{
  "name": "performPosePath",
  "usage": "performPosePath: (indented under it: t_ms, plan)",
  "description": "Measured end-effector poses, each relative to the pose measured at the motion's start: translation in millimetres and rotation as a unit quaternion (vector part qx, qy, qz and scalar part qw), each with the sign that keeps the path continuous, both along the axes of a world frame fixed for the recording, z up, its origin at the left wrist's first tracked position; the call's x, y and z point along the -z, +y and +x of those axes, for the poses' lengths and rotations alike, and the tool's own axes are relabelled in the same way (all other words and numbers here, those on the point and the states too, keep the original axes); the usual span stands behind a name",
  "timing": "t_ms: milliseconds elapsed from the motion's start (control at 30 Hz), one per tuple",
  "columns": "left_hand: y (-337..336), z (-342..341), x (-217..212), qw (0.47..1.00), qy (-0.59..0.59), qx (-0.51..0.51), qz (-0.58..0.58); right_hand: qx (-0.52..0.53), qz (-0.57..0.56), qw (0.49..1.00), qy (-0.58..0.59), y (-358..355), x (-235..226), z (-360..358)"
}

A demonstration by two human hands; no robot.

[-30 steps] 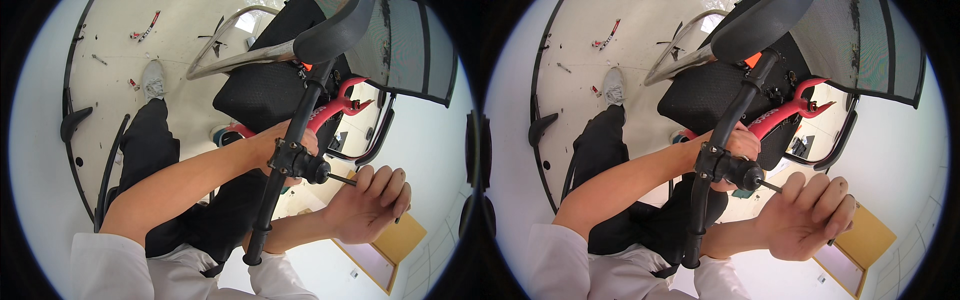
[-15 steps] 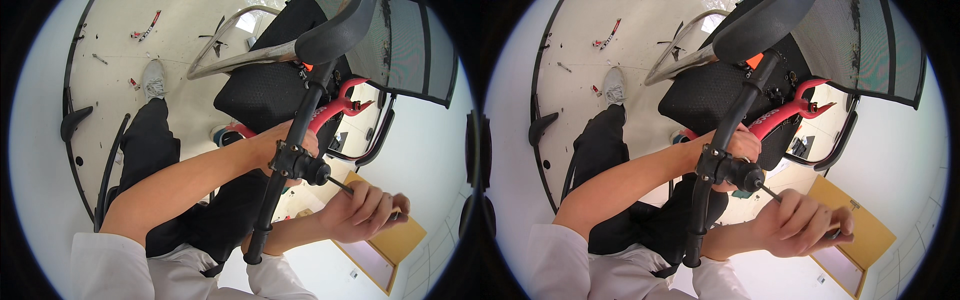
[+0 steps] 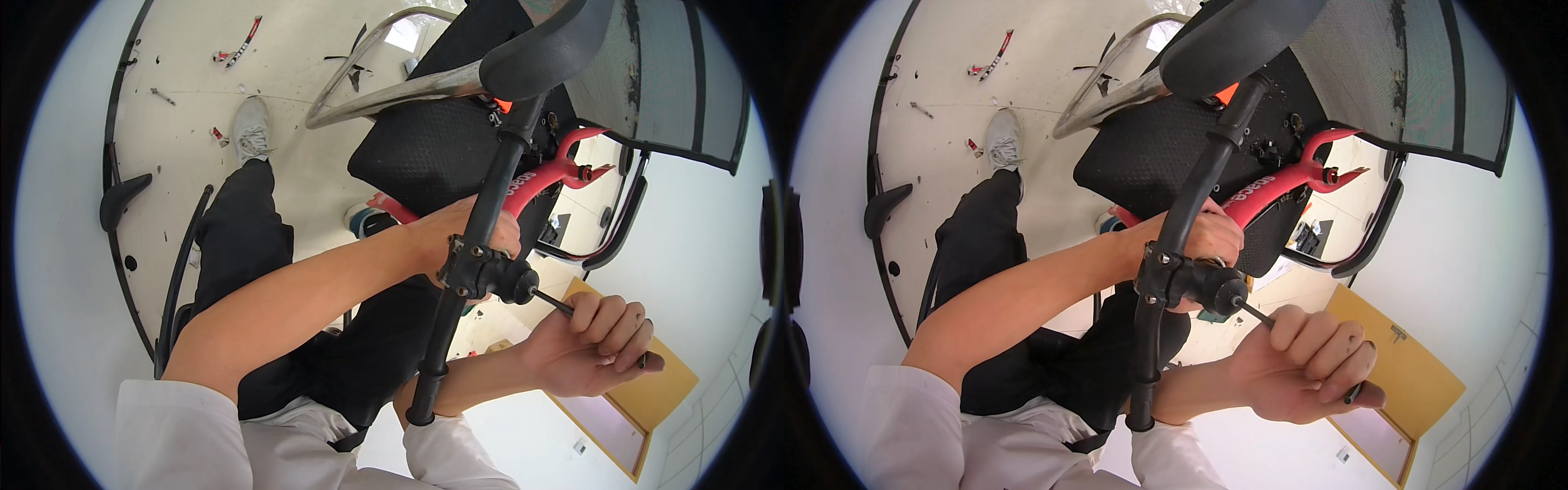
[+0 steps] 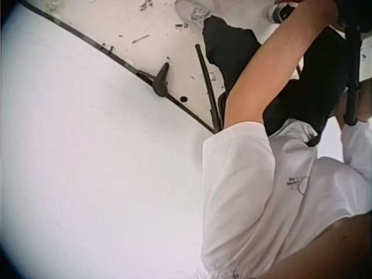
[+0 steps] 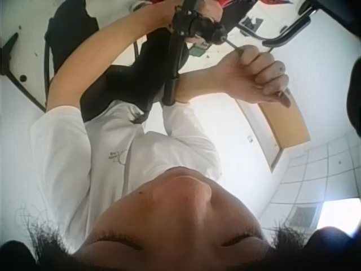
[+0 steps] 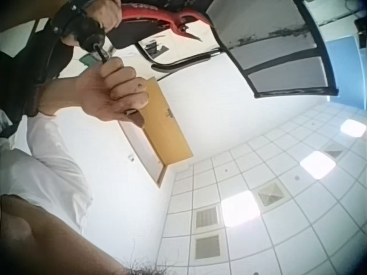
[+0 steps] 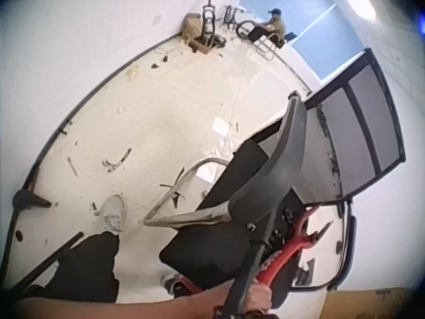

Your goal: The person assembles a red bicycle fork by inserting a headset bearing, tightening the stem bolts with an Allen key, and attaching the handlebar. The person then removes the headset bearing and handlebar, and reinserts the bearing.

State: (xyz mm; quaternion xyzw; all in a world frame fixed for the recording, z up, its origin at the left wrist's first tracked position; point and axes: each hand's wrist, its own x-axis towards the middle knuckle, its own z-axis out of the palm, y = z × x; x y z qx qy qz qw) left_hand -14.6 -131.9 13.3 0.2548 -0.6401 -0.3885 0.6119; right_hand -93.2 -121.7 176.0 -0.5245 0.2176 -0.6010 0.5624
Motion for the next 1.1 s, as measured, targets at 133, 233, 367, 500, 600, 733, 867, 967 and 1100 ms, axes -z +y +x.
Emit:
performPosePath:
  t_ms: [133, 233, 367, 500, 600, 733, 867, 967, 1100]
  plan:
    - [0, -2, -1, 1.000, 0.006, 0.000, 0.001, 0.125, -0.074, 0.981, 0.129, 4, -1, 9]
    - [0, -2, -1, 1.000, 0.000, 0.008, 0.006, 0.269, -0.155, 0.923, 0.227, 9, 4, 8]
    - [0, -3, 1, 1.000, 0.003, -0.002, -0.001, 0.364, -0.160, 0.897, 0.191, 1, 11, 34]
    - [1, -2, 0, 1.000, -0.002, 0.002, 0.009, 0.149, -0.070, 0.983, 0.082, -2, 7, -2]
    - [0, -1, -1, 1.000, -0.012, 0.019, 0.014, -0.066, 0.003, 0.997, -0.043, -6, 8, -15]
    - [0, 1, -2, 1.000, 0.002, 0.010, 0.003, 0.056, -0.046, 0.997, 0.019, 1, 12, -3]
    - [1, -1, -3, 1.000, 0.016, 0.001, 0.005, 0.200, -0.120, 0.964, 0.127, 9, 13, 13]
    - [0, 3, -5, 1.000, -0.017, 0.018, 0.018, 0.207, -0.079, 0.967, 0.125, 10, 10, 12]
    - [1, 2, -5, 1.000, -0.010, 0.013, 0.021, -0.036, -0.023, 0.999, 0.010, -9, -2, -7]
